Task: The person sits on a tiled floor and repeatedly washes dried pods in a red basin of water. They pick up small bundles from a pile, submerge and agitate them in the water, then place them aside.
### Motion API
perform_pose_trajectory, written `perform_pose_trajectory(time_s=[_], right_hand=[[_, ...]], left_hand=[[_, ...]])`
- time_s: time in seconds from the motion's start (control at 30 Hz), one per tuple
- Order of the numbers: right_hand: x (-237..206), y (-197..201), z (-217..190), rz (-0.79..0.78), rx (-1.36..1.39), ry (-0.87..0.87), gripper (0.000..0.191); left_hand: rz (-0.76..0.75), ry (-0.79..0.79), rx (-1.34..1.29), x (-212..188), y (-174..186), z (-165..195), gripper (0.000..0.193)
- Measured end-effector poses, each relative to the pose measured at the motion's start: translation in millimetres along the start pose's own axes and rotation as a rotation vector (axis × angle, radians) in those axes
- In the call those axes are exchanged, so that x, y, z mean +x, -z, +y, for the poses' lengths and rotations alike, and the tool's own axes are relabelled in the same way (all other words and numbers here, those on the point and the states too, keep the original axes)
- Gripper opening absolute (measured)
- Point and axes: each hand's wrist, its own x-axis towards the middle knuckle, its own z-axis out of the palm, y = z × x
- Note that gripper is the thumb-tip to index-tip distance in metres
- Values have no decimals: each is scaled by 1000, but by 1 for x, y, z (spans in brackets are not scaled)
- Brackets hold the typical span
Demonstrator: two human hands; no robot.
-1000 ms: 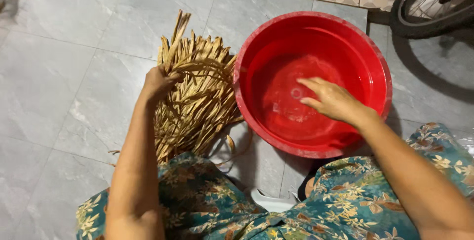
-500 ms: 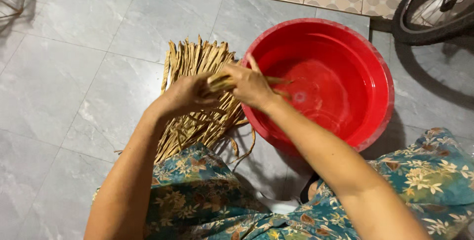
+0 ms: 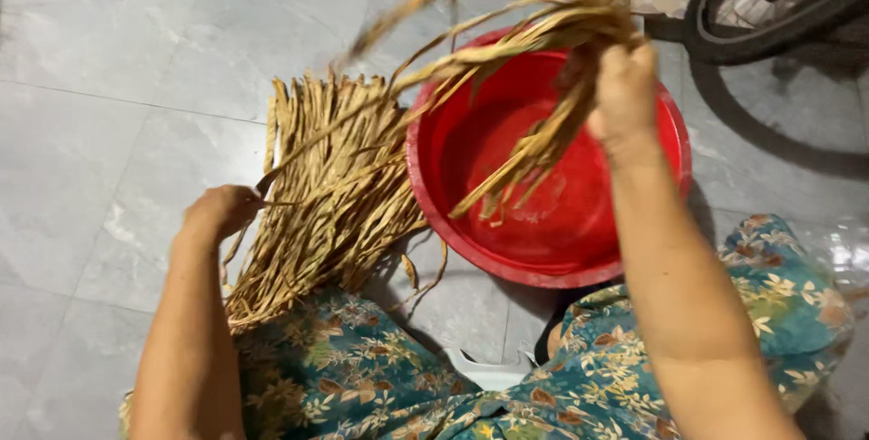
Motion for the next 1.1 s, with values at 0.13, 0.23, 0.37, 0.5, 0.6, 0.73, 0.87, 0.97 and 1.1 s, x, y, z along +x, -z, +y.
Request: perform_pose_trajectory(time_s=[0.13, 0.23, 0.37, 0.5, 0.6, 0.73, 0.87, 0.97, 1.1], right_hand=[[-3, 68, 4, 115, -65, -74, 18], [-22, 98, 53, 42, -415, -340, 44], [-74, 135, 106, 279, -849, -785, 86], [-110, 151, 133, 784, -743, -792, 76], [-115, 134, 149, 740, -721, -667, 71], [-127, 96, 170, 359, -432, -744, 57], [-136, 87, 173, 243, -468, -837, 43], [-136, 95, 167, 397, -355, -911, 44], [-129, 104, 167, 433, -182, -900, 34]], left_hand=[[-69, 285, 131, 1, -6, -6, 67], [14, 167, 116, 6, -6, 12, 65], [90, -163, 27, 13, -2, 69, 57], [-34, -423, -272, 12, -9, 159, 47], [-97, -567, -286, 0, -35, 223, 43], [-100, -820, -99, -5, -97, 300, 54], [-251, -590, -126, -21, -172, 356, 105], [-418, -558, 20, -31, -196, 378, 52], [-319, -527, -64, -17, -167, 398, 43]])
